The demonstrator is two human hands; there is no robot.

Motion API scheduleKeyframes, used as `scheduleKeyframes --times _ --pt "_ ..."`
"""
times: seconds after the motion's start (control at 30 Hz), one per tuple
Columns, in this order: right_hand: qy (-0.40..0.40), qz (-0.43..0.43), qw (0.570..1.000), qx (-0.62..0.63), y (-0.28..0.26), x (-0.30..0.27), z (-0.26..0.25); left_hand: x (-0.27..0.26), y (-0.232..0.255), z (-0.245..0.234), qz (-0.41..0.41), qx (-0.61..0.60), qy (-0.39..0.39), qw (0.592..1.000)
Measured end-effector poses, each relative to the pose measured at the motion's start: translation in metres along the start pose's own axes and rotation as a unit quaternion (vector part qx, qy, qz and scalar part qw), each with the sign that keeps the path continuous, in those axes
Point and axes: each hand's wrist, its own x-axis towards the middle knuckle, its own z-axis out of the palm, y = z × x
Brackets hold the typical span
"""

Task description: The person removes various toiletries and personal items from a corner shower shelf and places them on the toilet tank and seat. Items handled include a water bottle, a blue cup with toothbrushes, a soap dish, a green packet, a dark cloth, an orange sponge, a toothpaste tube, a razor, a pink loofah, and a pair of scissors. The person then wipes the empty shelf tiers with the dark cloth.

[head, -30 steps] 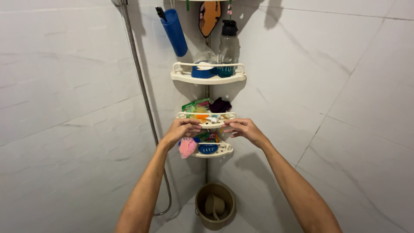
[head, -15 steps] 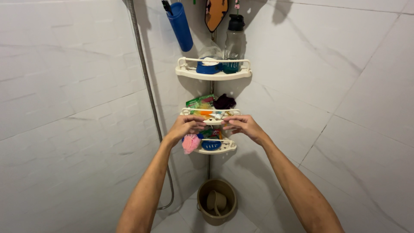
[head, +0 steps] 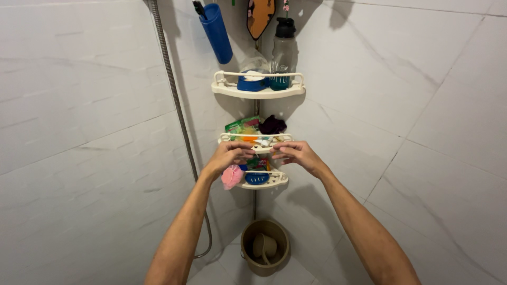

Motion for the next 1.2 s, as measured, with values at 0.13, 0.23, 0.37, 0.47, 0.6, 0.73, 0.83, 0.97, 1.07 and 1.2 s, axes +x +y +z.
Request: scheduleKeyframes --times 0.13,0.23,0.37,0.47,0.6,0.73,0.83,0.97,1.07,1.2 --pt "-0.003 -0.004 1.000 0.008 0.003 0.001 -0.003 0.006 -0.006 -0.001 0.017 -0.016 -0.013 1.000" --pt "-0.005 -0.012 1.000 0.013 0.006 0.002 -0.002 0.004 -0.007 0.000 0.013 -0.017 -0.014 1.000" --pt "-0.011 -0.015 1.000 0.023 0.007 0.004 -0.002 0.001 0.000 0.000 0.010 -0.016 -0.001 1.000" --pt "-0.013 -0.014 0.999 0.027 0.010 0.005 -0.001 -0.003 0.002 -0.003 0.008 -0.011 0.007 1.000" --pt "-0.022 -0.022 0.999 0.029 0.015 0.011 -0.004 0.001 -0.001 -0.007 0.014 -0.018 0.011 1.000" --pt "-0.033 -0.025 0.998 0.057 0.021 0.014 -0.005 0.001 -0.006 -0.010 0.017 -0.041 -0.005 0.999" --pt "-0.030 -0.028 0.995 0.086 0.025 0.011 -0.003 -0.003 -0.006 -0.010 0.026 -0.066 -0.009 0.997" --pt "-0.020 -0.031 0.994 0.101 0.023 0.009 -0.001 -0.007 0.003 -0.007 0.028 -0.083 0.011 0.996" --pt "-0.020 -0.032 0.995 0.094 0.021 0.006 0.001 -0.010 0.006 -0.004 0.029 -0.081 0.012 0.996" --pt "-0.018 -0.029 0.995 0.093 0.014 0.007 0.000 -0.007 0.011 -0.006 0.042 -0.078 0.008 0.996"
